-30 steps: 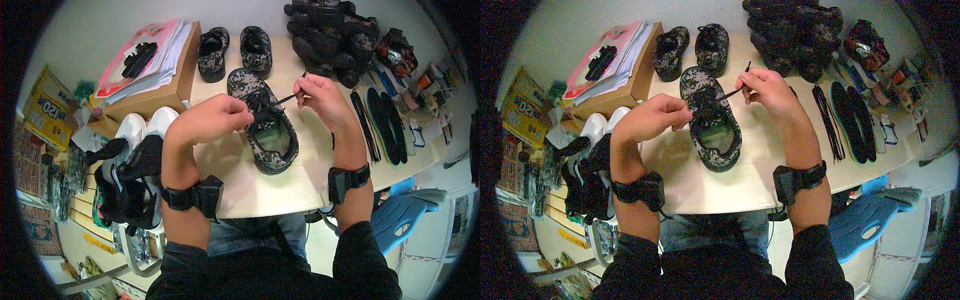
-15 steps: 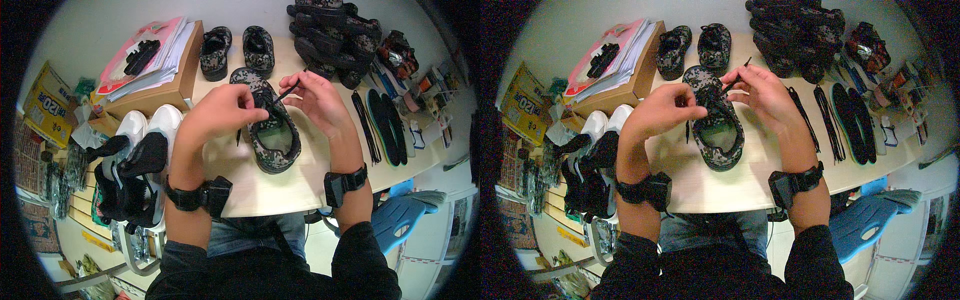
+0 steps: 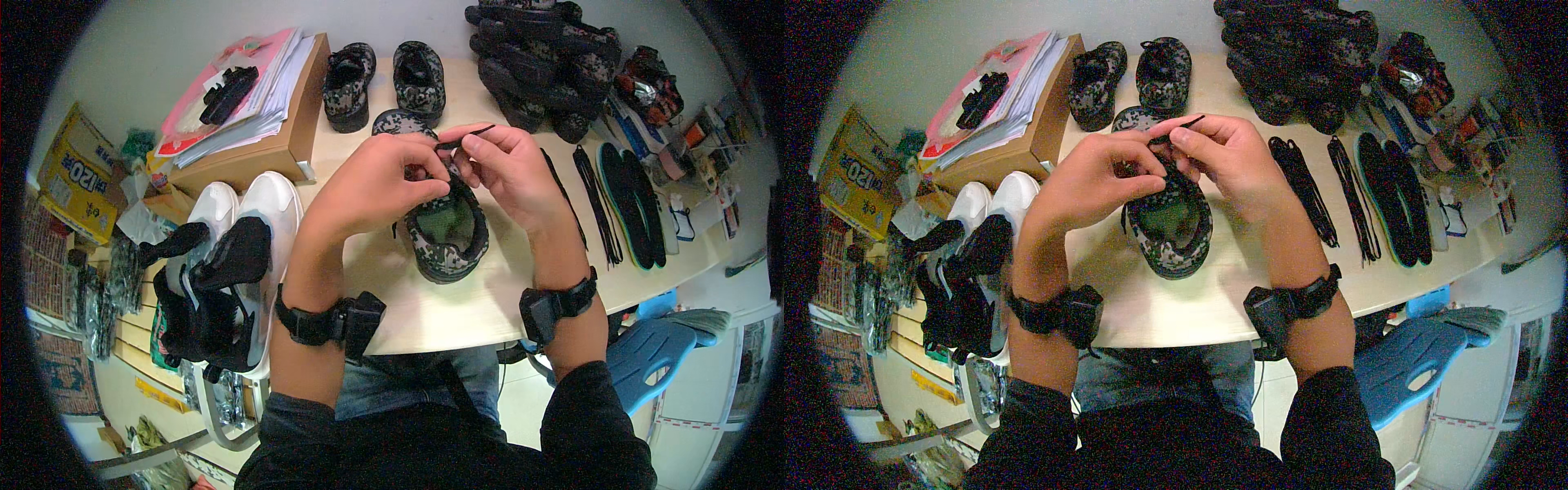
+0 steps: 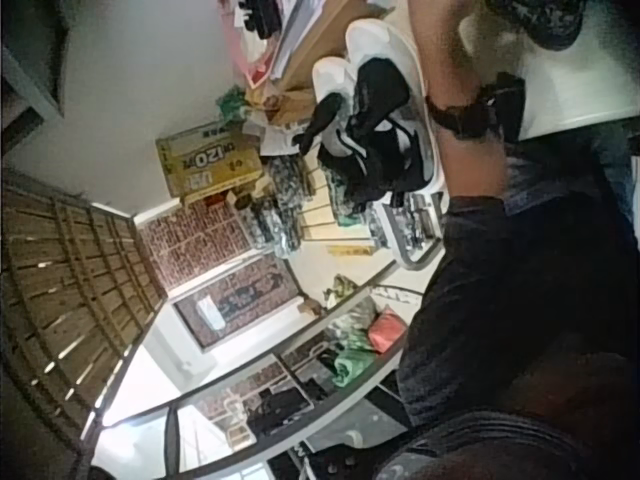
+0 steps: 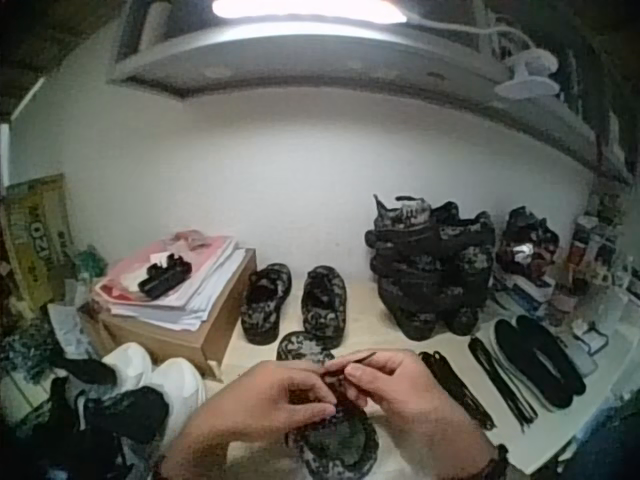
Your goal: Lacing a camouflage pattern water shoe on a workbench.
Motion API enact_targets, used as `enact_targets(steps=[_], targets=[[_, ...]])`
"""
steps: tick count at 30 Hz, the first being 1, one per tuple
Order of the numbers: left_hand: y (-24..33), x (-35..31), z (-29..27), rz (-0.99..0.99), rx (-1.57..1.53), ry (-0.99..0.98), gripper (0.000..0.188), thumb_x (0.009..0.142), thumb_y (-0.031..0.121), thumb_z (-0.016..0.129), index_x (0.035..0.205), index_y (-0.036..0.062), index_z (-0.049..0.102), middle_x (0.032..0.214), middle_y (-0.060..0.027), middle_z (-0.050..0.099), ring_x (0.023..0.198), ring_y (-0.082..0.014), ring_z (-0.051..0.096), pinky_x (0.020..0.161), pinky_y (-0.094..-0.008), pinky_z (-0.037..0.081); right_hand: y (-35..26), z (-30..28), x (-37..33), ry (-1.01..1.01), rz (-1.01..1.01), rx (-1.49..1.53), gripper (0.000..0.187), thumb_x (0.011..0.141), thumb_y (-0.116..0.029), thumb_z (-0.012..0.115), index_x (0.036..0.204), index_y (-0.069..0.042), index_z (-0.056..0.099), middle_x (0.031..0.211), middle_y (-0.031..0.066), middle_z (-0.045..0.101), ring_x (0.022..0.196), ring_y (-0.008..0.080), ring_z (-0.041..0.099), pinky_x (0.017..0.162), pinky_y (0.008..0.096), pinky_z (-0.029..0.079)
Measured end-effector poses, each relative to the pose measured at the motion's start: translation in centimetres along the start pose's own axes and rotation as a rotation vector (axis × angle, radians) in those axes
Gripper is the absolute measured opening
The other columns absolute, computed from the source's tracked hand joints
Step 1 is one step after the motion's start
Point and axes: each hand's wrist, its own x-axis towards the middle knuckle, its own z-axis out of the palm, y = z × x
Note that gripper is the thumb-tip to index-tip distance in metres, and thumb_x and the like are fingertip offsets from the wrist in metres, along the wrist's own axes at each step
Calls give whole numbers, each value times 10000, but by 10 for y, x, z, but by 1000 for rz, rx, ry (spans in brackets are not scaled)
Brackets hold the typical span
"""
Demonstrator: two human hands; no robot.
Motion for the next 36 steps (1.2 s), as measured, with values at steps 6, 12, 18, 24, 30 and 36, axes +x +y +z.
enact_targets(steps=[6, 12, 18, 24, 30, 36], targets=[[2, 8, -1, -365, -37, 110, 117, 814, 92, 661, 851, -18, 673, 774, -52, 655, 639, -100, 579, 611, -237, 478, 6, 6, 2, 128, -125, -183, 220, 805, -65, 638, 1021, -28, 614, 864, 18, 588, 739, 119, 545, 714, 241, 454], [-5, 5, -4, -449, -414, 134, 147, 838, 56, 601, 926, -46, 660, 755, -83, 649, 638, -132, 613, 592, -256, 509, 17, 12, 6, 176, -414, -767, 133, 764, -69, 660, 872, -14, 606, 885, 60, 565, 795, 162, 571, 722, 279, 463], [0, 2, -12, -431, -295, 225, 160, 842, 73, 593, 925, -46, 661, 712, -89, 642, 605, -139, 612, 576, -256, 504, 14, 5, 5, 116, -253, -533, 78, 798, -51, 614, 854, 3, 607, 944, 62, 569, 839, 143, 569, 758, 268, 465], [7, -15, -24, -501, 307, -205, 215, 814, 186, 661, 807, -27, 683, 593, -68, 602, 548, -136, 553, 531, -302, 451, 7, -1, 5, 78, -74, -57, 205, 934, -147, 502, 837, -6, 614, 923, 59, 592, 861, 134, 562, 796, 280, 458], [6, -9, -12, -348, 394, -38, 224, 813, 210, 677, 803, -8, 624, 661, -82, 580, 601, -135, 531, 558, -297, 440, 7, 1, 5, 139, 90, 0, 319, 967, -259, 466, 865, -11, 640, 883, 68, 629, 846, 150, 580, 790, 306, 456], [1, -1, 0, -375, 149, 33, 188, 828, 163, 666, 817, -2, 576, 689, -31, 572, 616, -110, 513, 557, -277, 436, 12, -1, 5, 126, 64, 39, 317, 952, -282, 499, 905, -17, 664, 856, 44, 646, 776, 111, 577, 737, 266, 464]])
